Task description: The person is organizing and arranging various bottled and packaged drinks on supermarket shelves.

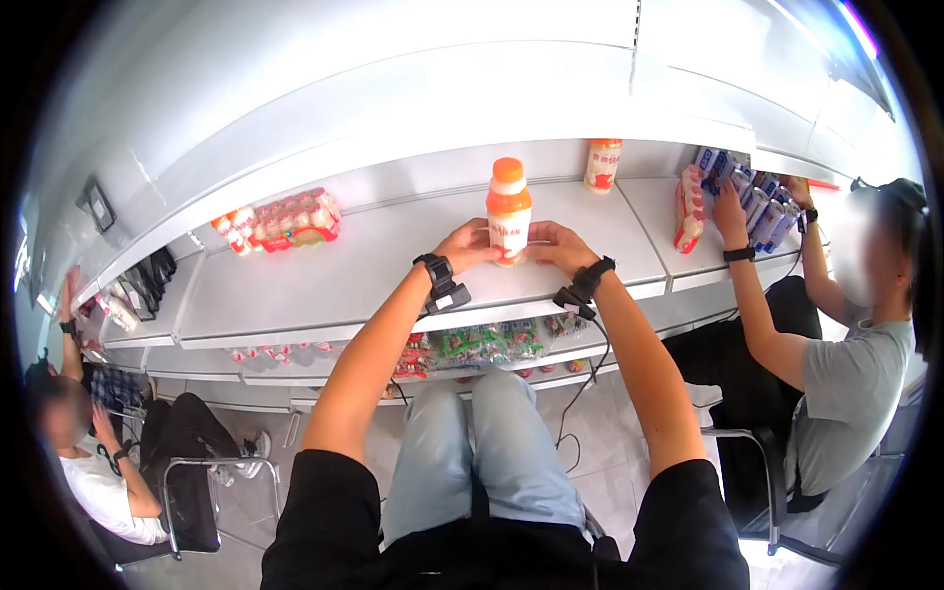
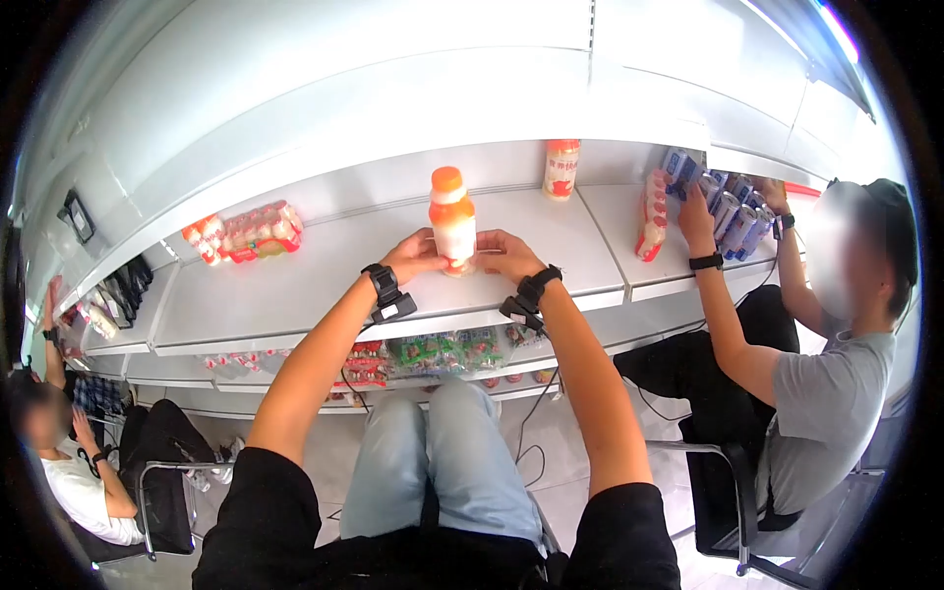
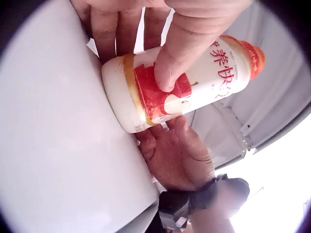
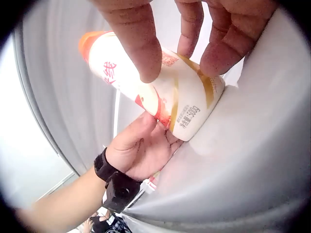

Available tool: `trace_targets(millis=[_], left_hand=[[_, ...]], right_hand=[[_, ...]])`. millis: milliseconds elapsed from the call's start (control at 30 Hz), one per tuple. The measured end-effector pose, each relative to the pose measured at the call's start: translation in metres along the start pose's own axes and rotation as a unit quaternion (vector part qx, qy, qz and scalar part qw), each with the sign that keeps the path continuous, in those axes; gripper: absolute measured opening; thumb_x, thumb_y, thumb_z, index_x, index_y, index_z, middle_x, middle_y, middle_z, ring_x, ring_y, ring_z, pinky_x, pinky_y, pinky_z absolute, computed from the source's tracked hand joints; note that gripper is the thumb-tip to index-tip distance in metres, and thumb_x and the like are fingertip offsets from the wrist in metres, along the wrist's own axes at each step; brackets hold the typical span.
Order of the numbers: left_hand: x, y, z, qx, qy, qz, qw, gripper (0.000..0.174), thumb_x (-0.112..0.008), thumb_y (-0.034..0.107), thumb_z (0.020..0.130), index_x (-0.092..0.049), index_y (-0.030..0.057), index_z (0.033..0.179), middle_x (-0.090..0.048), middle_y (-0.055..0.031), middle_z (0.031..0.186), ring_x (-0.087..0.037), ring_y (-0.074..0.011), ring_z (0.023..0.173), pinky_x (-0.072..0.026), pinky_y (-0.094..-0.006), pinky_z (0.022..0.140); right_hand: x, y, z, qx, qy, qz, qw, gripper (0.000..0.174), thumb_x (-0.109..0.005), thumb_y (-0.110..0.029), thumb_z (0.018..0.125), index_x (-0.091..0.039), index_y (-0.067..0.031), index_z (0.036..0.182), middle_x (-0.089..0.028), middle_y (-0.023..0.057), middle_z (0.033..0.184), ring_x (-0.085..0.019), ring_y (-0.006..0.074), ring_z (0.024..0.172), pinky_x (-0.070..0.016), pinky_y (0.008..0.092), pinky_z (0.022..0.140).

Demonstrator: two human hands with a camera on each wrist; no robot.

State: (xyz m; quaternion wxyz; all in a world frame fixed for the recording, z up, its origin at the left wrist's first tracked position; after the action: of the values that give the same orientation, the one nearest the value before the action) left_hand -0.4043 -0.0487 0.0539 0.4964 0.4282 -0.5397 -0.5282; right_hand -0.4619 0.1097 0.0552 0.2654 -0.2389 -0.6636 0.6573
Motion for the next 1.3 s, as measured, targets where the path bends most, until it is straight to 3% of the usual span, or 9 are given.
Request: trace_targets(millis=[367,467,700,867,933,1000,1200,1267,1300], left_hand=[[-0.010,0.028,0.067,0.047,0.134,0.211,0.967,0.058,-0.077,0.026,0.069,-0.048,0.0059,0.116,-0.061,-0.0107,0.109,-0.065,-0.0188,0.069,-0.0527,-0.0300,0.060],[-0.020,0.032,0.089,0.065,0.171,0.244,0.952,0.061,-0.075,0.028,0.073,-0.046,0.0042,0.121,-0.062,-0.0118,0.103,-0.064,-0.0167,0.068,-0.0521,-0.0286,0.063],[-0.016,0.002,0.156,0.089,0.200,0.249,0.943,0.061,-0.069,0.028,0.079,-0.040,0.0058,0.129,-0.064,-0.0126,0.088,-0.062,-0.0170,0.057,-0.0509,-0.0301,0.054],[-0.028,0.003,0.185,0.119,0.175,0.217,0.953,0.060,-0.068,0.037,0.080,-0.045,0.0054,0.126,-0.064,-0.0100,0.084,-0.062,-0.0156,0.058,-0.0510,-0.0290,0.056],[-0.033,0.003,0.195,0.125,0.155,0.228,0.953,0.060,-0.068,0.042,0.080,-0.049,0.0049,0.123,-0.065,-0.0092,0.084,-0.062,-0.0154,0.059,-0.0509,-0.0284,0.057],[-0.030,-0.007,0.213,0.057,0.147,0.314,0.936,0.060,-0.068,0.046,0.078,-0.054,0.0042,0.118,-0.065,-0.0077,0.083,-0.061,-0.0150,0.061,-0.0500,-0.0270,0.057],[-0.034,-0.002,0.204,0.054,0.142,0.273,0.950,0.066,-0.072,0.036,0.076,-0.042,0.0004,0.124,-0.064,-0.0094,0.083,-0.058,-0.0133,0.061,-0.0485,-0.0267,0.053],[-0.038,0.007,0.181,0.098,0.107,0.230,0.962,0.071,-0.072,0.030,0.076,-0.035,-0.0021,0.127,-0.063,-0.0098,0.083,-0.058,-0.0135,0.061,-0.0484,-0.0268,0.052],[-0.032,0.007,0.171,0.085,0.102,0.253,0.958,0.074,-0.070,0.029,0.077,-0.030,-0.0016,0.131,-0.063,-0.0101,0.087,-0.059,-0.0150,0.065,-0.0497,-0.0284,0.056]], right_hand=[[0.062,0.005,0.019,-0.117,0.091,0.013,0.989,0.045,-0.068,-0.022,0.083,-0.048,-0.0081,0.121,-0.061,0.0037,0.096,-0.057,0.0105,0.083,-0.0474,0.0226,0.069],[0.080,0.009,0.017,-0.110,0.100,0.078,0.986,0.049,-0.066,-0.020,0.085,-0.045,-0.0088,0.127,-0.060,0.0067,0.105,-0.059,0.0131,0.090,-0.0490,0.0244,0.074],[0.103,0.002,0.038,-0.025,0.048,0.029,0.998,0.059,-0.058,-0.004,0.087,-0.030,-0.0078,0.139,-0.052,0.0129,0.123,-0.056,0.0202,0.108,-0.0485,0.0294,0.092],[0.133,0.050,0.079,0.137,0.008,-0.269,0.953,0.063,-0.061,-0.007,0.085,-0.028,-0.0084,0.139,-0.046,0.0151,0.129,-0.057,0.0265,0.110,-0.0496,0.0316,0.090],[0.144,0.041,0.071,0.081,0.042,-0.143,0.985,0.064,-0.061,-0.006,0.085,-0.027,-0.0087,0.140,-0.044,0.0161,0.130,-0.057,0.0291,0.110,-0.0498,0.0328,0.090],[0.115,0.013,0.040,-0.094,0.121,0.247,0.957,0.064,-0.058,-0.005,0.086,-0.026,-0.0091,0.141,-0.044,0.0172,0.130,-0.056,0.0317,0.110,-0.0499,0.0345,0.090],[0.116,0.012,0.034,-0.077,0.159,0.264,0.948,0.064,-0.055,-0.004,0.088,-0.019,-0.0010,0.141,-0.043,0.0203,0.128,-0.055,0.0339,0.110,-0.0487,0.0371,0.095],[0.143,0.034,0.056,0.103,0.095,0.012,0.990,0.053,-0.056,-0.005,0.087,-0.032,-0.0019,0.134,-0.045,0.0185,0.126,-0.054,0.0343,0.112,-0.0477,0.0381,0.095],[0.123,0.024,0.037,-0.024,0.152,0.307,0.939,0.048,-0.056,-0.006,0.086,-0.037,-0.0016,0.130,-0.046,0.0177,0.125,-0.053,0.0344,0.112,-0.0480,0.0384,0.095]])
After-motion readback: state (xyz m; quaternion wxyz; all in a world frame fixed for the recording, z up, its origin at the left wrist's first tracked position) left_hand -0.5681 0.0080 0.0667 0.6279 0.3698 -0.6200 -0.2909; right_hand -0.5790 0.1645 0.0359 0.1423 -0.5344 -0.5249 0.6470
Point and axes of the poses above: each hand's wrist, its own z-axis towards the middle knuckle, its own x-axis out of the back of the hand, y = z × x, the point moved 8 cm from there along z, towards the middle knuckle
